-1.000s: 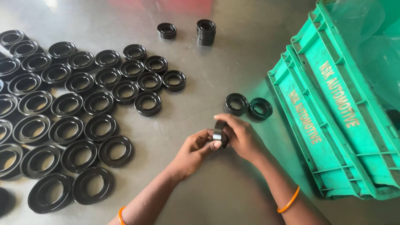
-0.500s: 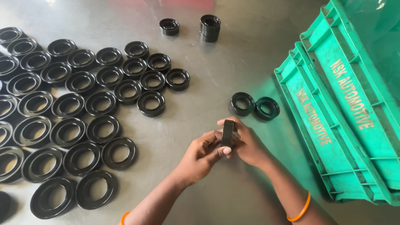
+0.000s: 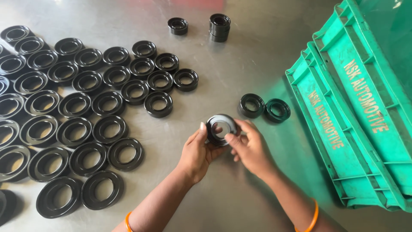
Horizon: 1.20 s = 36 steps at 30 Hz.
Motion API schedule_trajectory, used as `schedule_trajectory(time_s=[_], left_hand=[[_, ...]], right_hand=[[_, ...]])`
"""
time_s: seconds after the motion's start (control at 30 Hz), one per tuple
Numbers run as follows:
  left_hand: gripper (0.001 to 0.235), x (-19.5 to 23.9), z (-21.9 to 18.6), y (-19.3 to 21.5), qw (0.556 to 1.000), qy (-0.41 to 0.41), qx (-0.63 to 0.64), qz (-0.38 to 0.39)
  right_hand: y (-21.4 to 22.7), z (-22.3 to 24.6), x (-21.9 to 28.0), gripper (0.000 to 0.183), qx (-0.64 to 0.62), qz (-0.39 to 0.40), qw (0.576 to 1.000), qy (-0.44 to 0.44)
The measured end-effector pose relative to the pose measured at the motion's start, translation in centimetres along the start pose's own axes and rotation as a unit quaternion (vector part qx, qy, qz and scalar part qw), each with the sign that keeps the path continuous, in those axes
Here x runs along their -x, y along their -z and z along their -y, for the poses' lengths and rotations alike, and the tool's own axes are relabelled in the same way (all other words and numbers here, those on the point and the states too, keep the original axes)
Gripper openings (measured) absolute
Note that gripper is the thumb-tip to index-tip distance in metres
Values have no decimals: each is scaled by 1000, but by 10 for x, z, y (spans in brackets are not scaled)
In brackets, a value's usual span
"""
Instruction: Inspecting and sorting black industrial rings at a workstation and placing them into green crates.
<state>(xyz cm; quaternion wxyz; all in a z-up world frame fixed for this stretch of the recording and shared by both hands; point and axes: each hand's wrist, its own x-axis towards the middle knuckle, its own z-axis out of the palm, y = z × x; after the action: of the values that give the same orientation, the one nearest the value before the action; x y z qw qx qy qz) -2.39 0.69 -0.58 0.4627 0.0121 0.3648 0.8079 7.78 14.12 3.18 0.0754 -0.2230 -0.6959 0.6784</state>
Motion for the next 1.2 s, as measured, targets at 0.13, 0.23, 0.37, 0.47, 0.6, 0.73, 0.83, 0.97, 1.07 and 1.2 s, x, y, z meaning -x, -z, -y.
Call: schedule_trajectory(time_s=[0.13, 0.23, 0.37, 0.47, 0.6, 0.73, 0.83, 0.97, 1.07, 1.2], left_hand=[[65, 11, -17, -13, 998, 38, 40, -40], [77, 9, -15, -5, 998, 35, 51, -29], [79, 11, -14, -10, 998, 30, 40, -35], [72, 7, -6, -3, 998, 21, 12, -49], [65, -18, -6, 23, 986, -97, -131, 10], [39, -12, -42, 31, 628, -406, -643, -164], [60, -19, -52, 61, 482, -467, -706, -228], [57, -9, -58, 54, 435, -404, -763, -259], [25, 4, -52, 38, 475, -296, -775, -294], [23, 2, -42, 36, 482, -348, -758, -268]], right_hand=[[-6, -5, 9, 33, 279, 9, 891, 359], [9, -3, 5, 30, 375, 20, 816, 439], [-1, 24, 11, 42, 440, -58, 767, 464], [-28, 24, 18, 49, 421, -42, 766, 484], [-21, -2, 11, 30, 385, -29, 794, 470], [0, -18, -2, 25, 378, -103, 850, 352], [12, -12, -6, 30, 413, -154, 867, 234], [26, -14, -15, 32, 505, -225, 818, 161], [33, -13, -19, 22, 548, -288, 730, 288], [32, -10, -17, 14, 457, -280, 771, 345]])
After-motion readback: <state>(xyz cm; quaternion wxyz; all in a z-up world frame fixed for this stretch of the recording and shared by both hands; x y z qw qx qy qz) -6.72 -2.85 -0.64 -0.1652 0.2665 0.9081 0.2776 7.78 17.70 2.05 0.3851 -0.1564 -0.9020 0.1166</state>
